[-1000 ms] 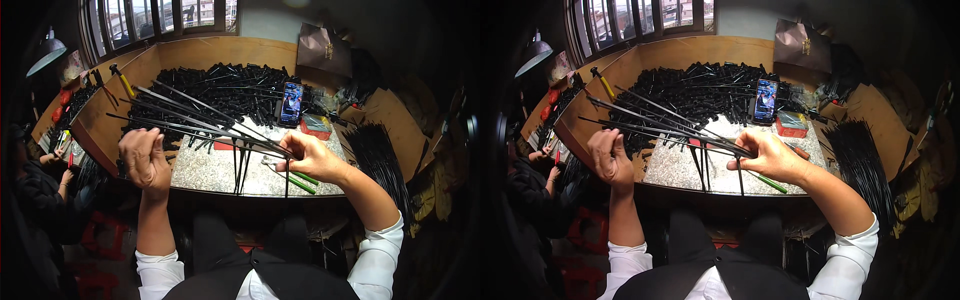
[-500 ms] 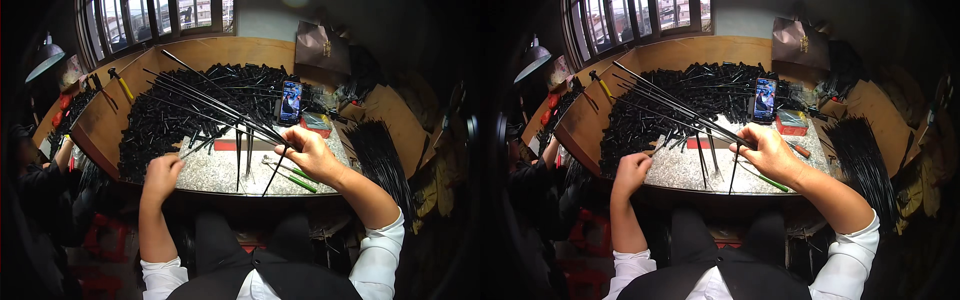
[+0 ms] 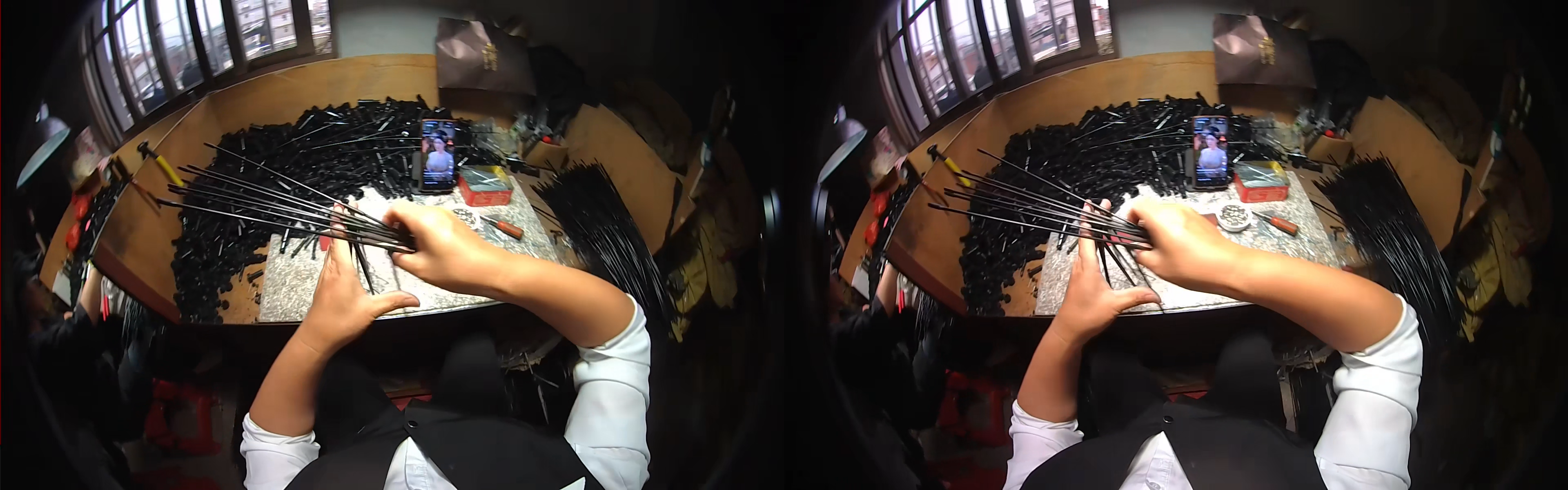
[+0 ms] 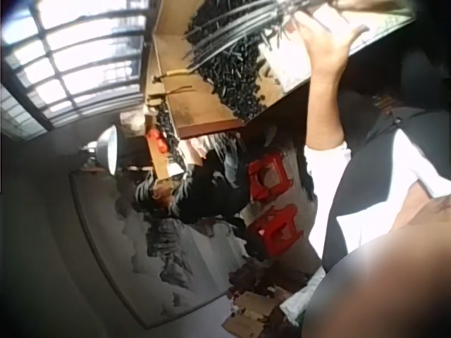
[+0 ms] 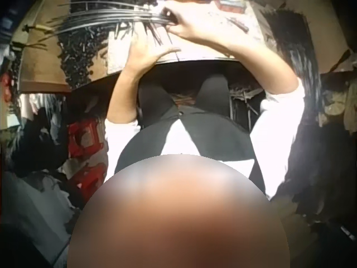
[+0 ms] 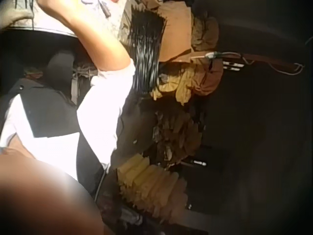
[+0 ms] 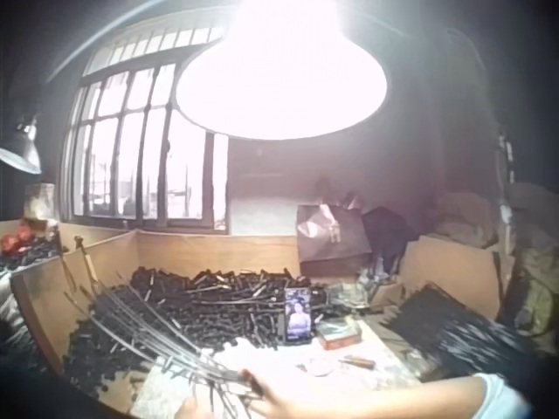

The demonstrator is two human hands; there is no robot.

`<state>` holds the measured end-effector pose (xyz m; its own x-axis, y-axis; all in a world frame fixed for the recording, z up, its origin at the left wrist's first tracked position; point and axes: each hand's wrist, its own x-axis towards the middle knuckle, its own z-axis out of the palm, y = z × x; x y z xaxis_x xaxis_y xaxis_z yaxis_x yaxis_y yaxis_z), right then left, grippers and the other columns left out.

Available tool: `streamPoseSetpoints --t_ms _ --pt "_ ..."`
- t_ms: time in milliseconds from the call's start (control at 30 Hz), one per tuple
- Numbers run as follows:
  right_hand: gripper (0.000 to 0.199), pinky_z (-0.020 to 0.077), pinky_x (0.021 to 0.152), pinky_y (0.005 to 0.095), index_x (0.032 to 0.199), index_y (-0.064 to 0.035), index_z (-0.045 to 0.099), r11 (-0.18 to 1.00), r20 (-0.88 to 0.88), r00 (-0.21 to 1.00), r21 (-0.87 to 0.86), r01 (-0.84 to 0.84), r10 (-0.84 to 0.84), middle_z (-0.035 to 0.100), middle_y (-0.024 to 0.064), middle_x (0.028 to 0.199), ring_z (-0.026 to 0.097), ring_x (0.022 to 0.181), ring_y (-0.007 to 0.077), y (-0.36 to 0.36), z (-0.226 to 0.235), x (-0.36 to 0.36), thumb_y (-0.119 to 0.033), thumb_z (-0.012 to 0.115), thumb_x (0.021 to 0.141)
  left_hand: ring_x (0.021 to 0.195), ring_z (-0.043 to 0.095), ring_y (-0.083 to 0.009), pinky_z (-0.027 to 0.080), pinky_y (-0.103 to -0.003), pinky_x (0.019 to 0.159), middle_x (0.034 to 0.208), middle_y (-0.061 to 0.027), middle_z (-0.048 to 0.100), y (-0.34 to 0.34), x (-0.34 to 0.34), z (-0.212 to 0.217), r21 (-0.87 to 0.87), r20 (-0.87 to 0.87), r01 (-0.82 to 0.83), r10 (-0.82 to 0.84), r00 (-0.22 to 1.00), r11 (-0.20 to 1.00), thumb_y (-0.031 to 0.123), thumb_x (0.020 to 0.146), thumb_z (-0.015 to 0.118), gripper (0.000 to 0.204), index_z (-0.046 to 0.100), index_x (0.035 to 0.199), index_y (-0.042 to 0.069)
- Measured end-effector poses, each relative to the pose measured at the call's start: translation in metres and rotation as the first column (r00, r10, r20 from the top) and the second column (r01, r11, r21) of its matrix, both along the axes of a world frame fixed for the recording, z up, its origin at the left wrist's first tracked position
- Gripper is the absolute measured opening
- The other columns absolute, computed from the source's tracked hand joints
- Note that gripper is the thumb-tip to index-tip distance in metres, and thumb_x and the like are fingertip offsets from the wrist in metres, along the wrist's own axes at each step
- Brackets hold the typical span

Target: Assembling the ribs and central hubs of umbrella frames using pliers and wire.

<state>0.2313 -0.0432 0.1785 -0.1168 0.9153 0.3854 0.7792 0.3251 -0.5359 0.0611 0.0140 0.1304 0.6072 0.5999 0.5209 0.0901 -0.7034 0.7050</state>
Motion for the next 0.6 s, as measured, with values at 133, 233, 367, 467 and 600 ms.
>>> streamPoseSetpoints --t_ms 133,233,367,467,600 --pt "0.03 0.0465 0.075 0.0484 0.097 0.0017 0.046 0.995 0.018 0.999 0.098 0.03 -0.032 0.059 0.0257 0.087 0.058 0.089 0.0436 0.008 -0.008 -0.006 -0.01 0.061 0.074 0.124 0.043 -0.0284 0.033 -0.036 0.105 0.133 -0.0226 0.041 -0.004 0.033 -0.031 0.192 0.11 -0.061 0.04 0.993 0.98 0.016 0.073 0.078 0.101 0.009 0.144 -0.004" --pt "0.035 0.0473 0.072 0.0443 0.102 0.0007 0.046 0.959 -0.084 0.989 0.264 -0.099 0.126 0.058 0.0226 0.085 0.059 0.083 0.0417 0.002 -0.022 -0.003 -0.003 0.062 0.071 0.112 0.048 -0.0214 0.037 -0.033 0.099 0.12 -0.013 0.049 0.001 0.039 -0.026 0.143 0.297 -0.065 0.02 0.955 0.988 0.005 0.088 0.052 0.044 0.038 0.129 -0.004" --pt "0.039 0.0451 0.065 0.0429 0.11 -0.0005 0.043 0.99 -0.168 0.981 -0.081 -0.114 0.099 0.056 0.018 0.074 0.059 0.073 0.0362 -0.039 -0.03 0.013 -0.013 0.065 0.081 0.08 0.053 -0.0108 0.046 -0.025 0.078 0.088 -0.0026 0.056 0.015 0.018 -0.005 0.024 0.395 -0.231 0.203 0.896 0.973 0.004 0.095 0.047 0.021 0.052 0.114 -0.001" --pt "0.052 0.0467 0.067 0.0351 0.117 -0.0005 0.046 0.951 -0.23 0.969 -0.271 -0.15 0.087 0.058 0.0115 0.076 0.059 0.071 0.0239 -0.069 -0.046 0.031 -0.028 0.071 0.081 0.072 0.052 -0.0076 0.044 -0.021 0.067 0.082 -0.0026 0.057 0.026 0.012 0.007 -0.05 0.324 -0.283 0.283 0.903 0.958 0.01 0.094 0.055 0.017 0.057 0.104 -0.003" --pt "0.033 0.0488 0.075 0.0321 0.105 -0.0015 0.062 0.955 -0.235 0.945 -0.243 0.171 -0.229 0.064 0.0118 0.084 0.062 0.08 0.0201 -0.082 -0.074 0.098 -0.03 0.061 0.089 0.07 0.049 -0.0033 0.038 -0.017 0.061 0.078 -0.0007 0.058 0.016 0.007 0.002 -0.115 0.301 -0.194 0.22 0.928 0.974 0.008 0.094 0.055 0.014 0.063 0.098 -0.002"
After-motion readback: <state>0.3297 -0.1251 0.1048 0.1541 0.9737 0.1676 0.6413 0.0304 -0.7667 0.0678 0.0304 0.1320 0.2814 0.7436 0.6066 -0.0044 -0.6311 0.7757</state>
